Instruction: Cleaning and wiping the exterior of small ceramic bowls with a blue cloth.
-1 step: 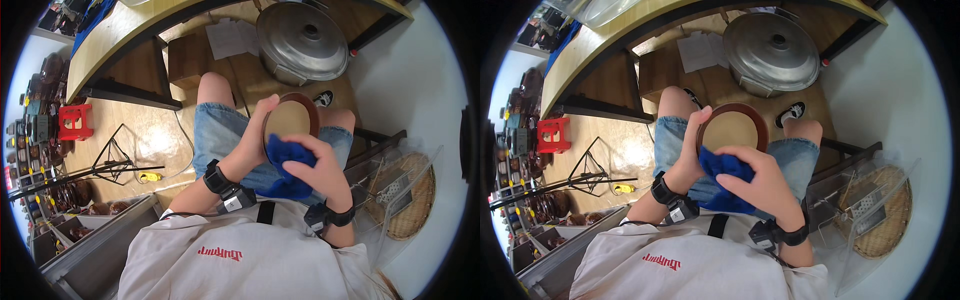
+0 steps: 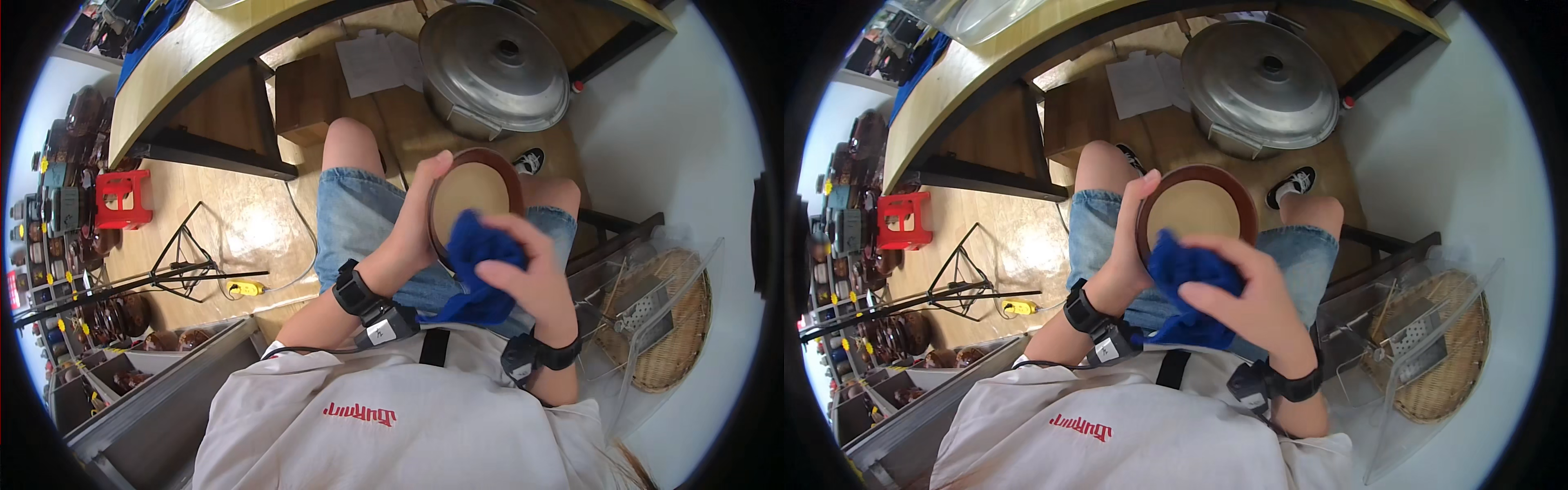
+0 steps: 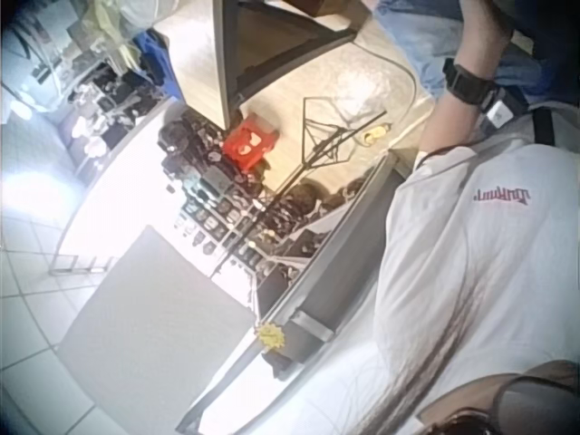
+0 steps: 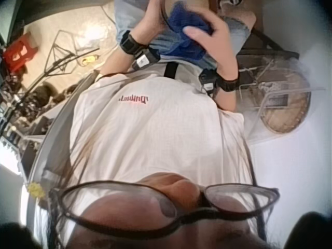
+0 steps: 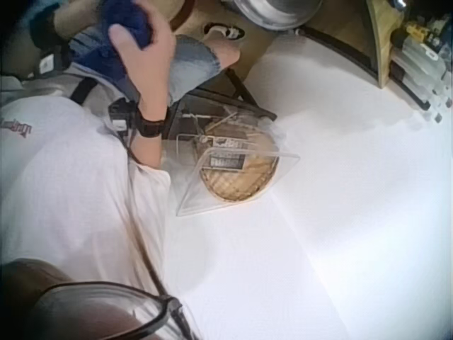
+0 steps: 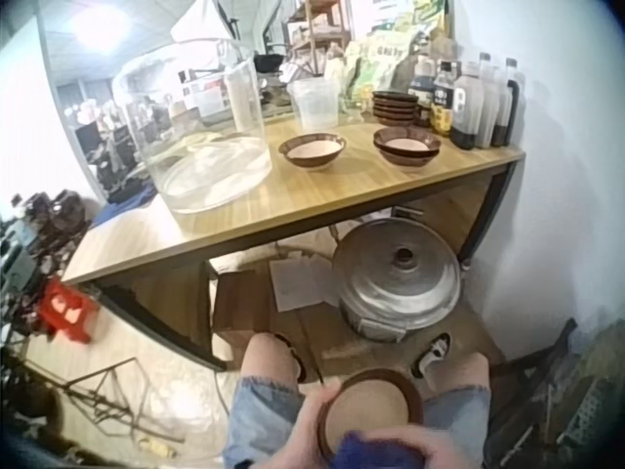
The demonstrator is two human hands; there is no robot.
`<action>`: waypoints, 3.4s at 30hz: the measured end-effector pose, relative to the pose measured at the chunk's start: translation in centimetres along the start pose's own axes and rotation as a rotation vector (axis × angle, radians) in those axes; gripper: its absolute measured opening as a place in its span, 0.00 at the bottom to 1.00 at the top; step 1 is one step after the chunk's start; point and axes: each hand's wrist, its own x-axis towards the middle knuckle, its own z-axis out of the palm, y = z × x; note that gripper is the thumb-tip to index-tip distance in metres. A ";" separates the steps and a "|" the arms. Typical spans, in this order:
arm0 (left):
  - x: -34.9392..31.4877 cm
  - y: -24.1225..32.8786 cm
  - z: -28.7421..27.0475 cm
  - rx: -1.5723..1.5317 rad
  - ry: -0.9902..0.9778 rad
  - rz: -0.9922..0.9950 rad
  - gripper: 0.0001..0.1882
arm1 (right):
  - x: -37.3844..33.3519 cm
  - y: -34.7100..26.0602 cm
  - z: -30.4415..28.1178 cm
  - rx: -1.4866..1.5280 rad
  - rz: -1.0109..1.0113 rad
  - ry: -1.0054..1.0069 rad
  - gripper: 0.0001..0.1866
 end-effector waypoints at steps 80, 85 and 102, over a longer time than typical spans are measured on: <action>-1.4 0.7 0.5 0.250 0.017 0.067 0.09 | -1.3 0.0 -1.5 -0.719 -0.542 0.424 0.18; -1.6 0.3 0.8 0.260 0.052 0.083 0.09 | -1.7 0.4 -2.0 -0.654 -0.507 0.431 0.16; -1.0 1.4 -0.6 0.270 0.083 0.063 0.11 | -1.4 -0.3 -2.1 -0.571 -0.468 0.360 0.21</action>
